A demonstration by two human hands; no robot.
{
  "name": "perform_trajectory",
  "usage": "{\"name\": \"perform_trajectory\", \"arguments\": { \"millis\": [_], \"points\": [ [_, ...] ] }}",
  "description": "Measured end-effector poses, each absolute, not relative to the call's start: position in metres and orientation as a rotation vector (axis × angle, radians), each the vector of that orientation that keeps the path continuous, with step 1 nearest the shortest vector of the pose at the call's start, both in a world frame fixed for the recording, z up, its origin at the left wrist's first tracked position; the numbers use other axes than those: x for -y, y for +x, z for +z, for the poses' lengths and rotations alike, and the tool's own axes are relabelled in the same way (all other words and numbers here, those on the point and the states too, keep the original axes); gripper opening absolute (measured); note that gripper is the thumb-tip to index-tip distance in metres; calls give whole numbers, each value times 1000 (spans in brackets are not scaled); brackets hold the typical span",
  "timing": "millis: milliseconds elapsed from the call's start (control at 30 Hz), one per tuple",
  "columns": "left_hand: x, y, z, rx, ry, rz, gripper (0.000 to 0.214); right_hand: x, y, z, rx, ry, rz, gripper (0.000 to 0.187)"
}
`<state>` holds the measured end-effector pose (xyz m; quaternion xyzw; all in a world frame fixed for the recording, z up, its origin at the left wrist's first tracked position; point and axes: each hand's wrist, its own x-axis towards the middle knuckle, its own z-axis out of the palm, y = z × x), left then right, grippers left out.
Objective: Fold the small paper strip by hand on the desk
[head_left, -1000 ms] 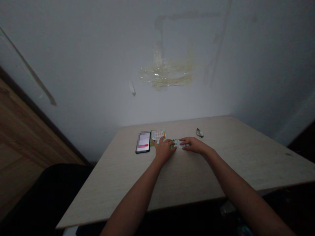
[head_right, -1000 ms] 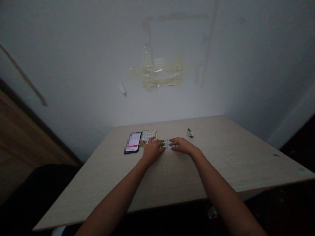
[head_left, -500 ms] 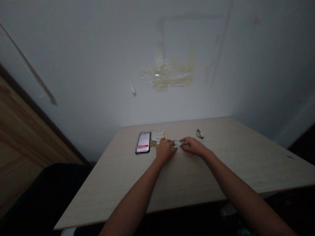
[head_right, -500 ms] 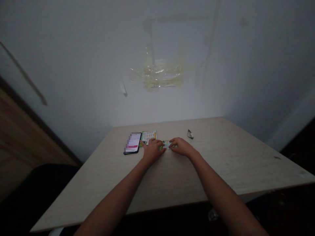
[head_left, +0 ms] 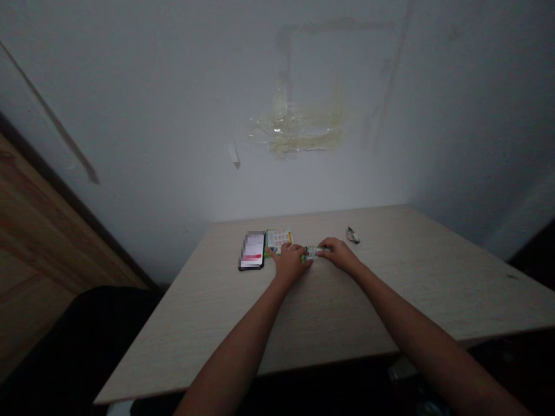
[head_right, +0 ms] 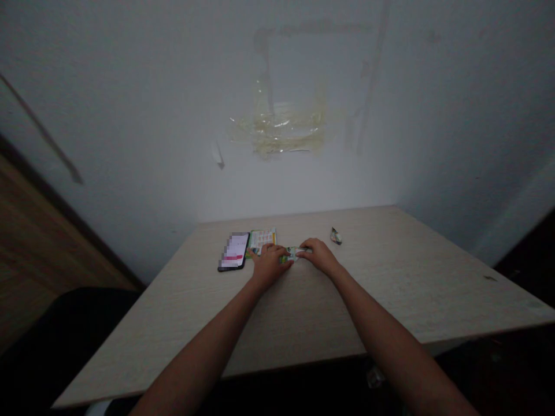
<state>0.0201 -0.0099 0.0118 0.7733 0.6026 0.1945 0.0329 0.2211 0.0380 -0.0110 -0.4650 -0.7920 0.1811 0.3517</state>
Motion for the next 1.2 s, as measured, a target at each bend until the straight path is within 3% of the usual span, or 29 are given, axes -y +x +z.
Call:
{"name": "perform_trajectory", "arguments": {
  "millis": [700, 1200],
  "points": [
    [8, 27, 12, -1876, 2410, 671, 28, -46, 208, -23, 2084, -1476, 186, 28],
    [8, 28, 15, -1889, 2379, 664, 27, -46, 206, -21, 1973, -1453, 299, 27]
  ]
}}
